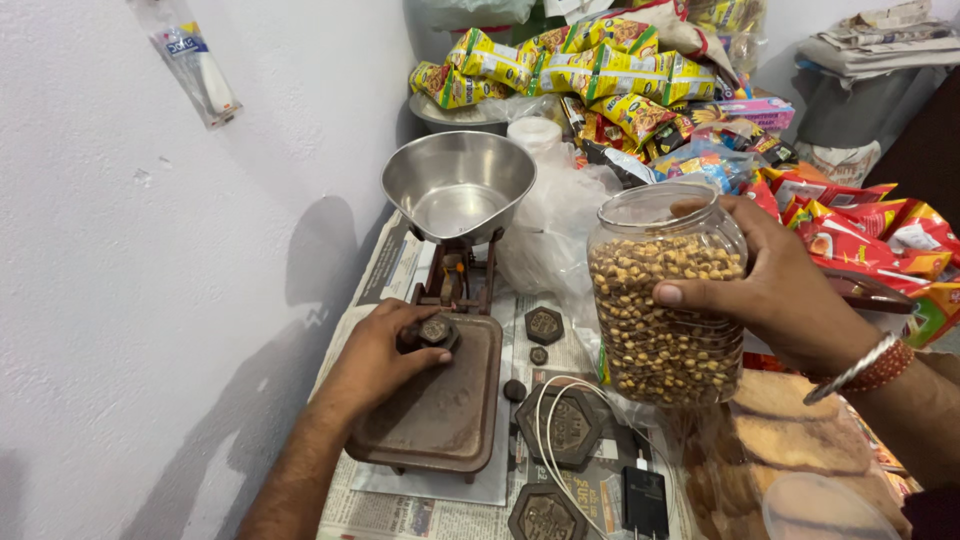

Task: The person packs various snack items, including biscuits and candies, into a plastic bag from a glass display counter. They then move to a weighing scale, pour roasted peanuts from a jar into a metal bowl, and transfer the peanuts into a plastic bag.

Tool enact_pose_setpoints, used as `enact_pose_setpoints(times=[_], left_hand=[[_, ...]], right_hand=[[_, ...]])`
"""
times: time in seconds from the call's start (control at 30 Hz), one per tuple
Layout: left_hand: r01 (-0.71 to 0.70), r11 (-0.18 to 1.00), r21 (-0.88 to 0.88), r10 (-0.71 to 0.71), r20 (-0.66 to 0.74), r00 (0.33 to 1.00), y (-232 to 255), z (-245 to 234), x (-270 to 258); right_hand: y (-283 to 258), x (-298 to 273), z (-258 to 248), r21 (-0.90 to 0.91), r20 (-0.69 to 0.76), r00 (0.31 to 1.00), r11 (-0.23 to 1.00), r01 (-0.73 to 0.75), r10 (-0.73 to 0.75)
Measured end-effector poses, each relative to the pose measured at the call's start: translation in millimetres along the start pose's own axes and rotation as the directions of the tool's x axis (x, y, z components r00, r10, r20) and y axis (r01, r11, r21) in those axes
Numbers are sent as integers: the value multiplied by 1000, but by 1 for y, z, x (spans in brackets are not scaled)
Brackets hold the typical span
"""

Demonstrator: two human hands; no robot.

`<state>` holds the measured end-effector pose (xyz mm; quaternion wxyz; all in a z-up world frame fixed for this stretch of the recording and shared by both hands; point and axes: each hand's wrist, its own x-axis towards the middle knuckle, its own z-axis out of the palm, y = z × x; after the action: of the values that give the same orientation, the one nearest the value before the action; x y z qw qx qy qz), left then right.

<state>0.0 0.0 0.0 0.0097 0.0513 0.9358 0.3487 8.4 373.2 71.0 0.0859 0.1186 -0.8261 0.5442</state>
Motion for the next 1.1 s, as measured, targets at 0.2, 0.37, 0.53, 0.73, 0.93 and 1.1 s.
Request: enact_pose_setpoints(times=[0.2, 0.37, 0.53, 0.73, 0.93, 1.1], left_hand=[[94, 995, -44, -96, -48, 994, 7, 8, -3], [192, 981, -10, -192, -38, 981, 12, 14, -4], [19, 999, 40, -17, -42, 999, 9, 17, 4], [-214, 976, 45, 218, -163, 962, 34, 46, 20], [-203, 972, 118, 206, -9, 979, 62, 110, 87], [-115, 914, 389, 85, 94, 992, 54, 180, 162]], right_hand=[[3, 2, 0, 59, 13, 1000, 998, -15, 15], [2, 0, -1, 61, 9, 1000, 998, -26, 25], [2, -1, -2, 64, 22, 999, 998, 25, -27], [6, 3, -8, 38, 2, 1000, 999, 6, -6], [19, 20, -17, 6, -9, 1000, 1000, 12, -12], [29, 25, -24, 56, -59, 998, 998, 13, -10]])
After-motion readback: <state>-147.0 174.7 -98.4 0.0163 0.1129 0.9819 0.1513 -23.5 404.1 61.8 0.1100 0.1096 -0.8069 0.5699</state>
